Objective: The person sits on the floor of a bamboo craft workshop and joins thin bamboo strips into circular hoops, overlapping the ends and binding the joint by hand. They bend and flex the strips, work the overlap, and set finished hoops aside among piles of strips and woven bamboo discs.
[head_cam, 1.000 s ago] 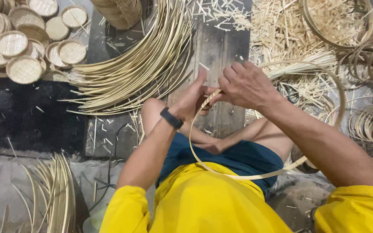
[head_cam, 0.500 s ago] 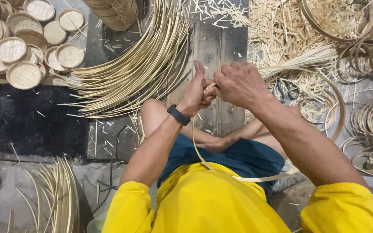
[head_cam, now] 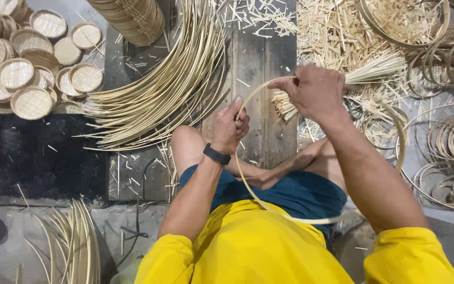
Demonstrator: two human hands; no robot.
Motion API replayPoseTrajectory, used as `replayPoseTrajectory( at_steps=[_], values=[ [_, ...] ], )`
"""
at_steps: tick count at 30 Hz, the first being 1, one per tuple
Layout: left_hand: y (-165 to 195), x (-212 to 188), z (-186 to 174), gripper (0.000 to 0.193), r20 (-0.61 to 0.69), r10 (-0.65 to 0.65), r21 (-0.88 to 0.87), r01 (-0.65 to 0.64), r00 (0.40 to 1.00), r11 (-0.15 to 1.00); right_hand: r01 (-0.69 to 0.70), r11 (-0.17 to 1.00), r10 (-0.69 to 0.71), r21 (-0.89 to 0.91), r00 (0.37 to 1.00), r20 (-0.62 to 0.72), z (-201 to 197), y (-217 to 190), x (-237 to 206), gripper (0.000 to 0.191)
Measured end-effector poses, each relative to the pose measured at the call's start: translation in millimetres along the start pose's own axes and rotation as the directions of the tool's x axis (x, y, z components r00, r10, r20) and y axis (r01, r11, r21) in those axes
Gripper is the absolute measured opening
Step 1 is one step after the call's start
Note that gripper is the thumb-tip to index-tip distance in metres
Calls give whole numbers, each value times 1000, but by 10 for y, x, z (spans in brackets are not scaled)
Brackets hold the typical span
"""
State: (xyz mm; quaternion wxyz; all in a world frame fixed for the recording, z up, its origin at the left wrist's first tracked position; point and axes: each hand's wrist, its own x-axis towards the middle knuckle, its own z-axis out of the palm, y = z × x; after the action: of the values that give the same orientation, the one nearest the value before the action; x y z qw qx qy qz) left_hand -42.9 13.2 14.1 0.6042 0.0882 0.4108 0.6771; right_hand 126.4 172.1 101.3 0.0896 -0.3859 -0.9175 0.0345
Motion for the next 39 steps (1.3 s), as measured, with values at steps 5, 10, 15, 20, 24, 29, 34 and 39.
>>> replayPoseTrajectory(
  at_steps=[5,10,15,20,24,29,34,39],
  values=[
    [174,-86,-68,44,23,-25,-27,26,999,999,-147,969,180,200,970,-162,-159,512,4,73],
    [148,-50,-36,45,-43,70,-99,-74,997,992,-444,885,447,140,895,14,6,507,-19,65],
    [242,-33,-213,46,20,77,-39,-76,997,996,-135,838,313,529,913,-263,-261,810,-134,48],
    [428,99,-474,48,-88,259,-347,-273,962,897,-498,-214,583,841,625,519,-315,977,-515,65],
    [451,24,-445,46,-17,312,-301,-303,950,904,-268,129,596,955,790,141,-124,973,-689,37],
    [957,-94,-163,35,115,0,-31,4,993,1000,-393,757,467,523,884,-12,-564,1177,-458,25],
    [664,154,451,37,172,-166,426,78,971,901,345,902,-416,-260,859,-300,-813,656,-42,43],
    [264,-78,526,38,172,-204,283,150,964,947,423,785,-434,-453,897,84,-746,242,-34,65]
  ],
)
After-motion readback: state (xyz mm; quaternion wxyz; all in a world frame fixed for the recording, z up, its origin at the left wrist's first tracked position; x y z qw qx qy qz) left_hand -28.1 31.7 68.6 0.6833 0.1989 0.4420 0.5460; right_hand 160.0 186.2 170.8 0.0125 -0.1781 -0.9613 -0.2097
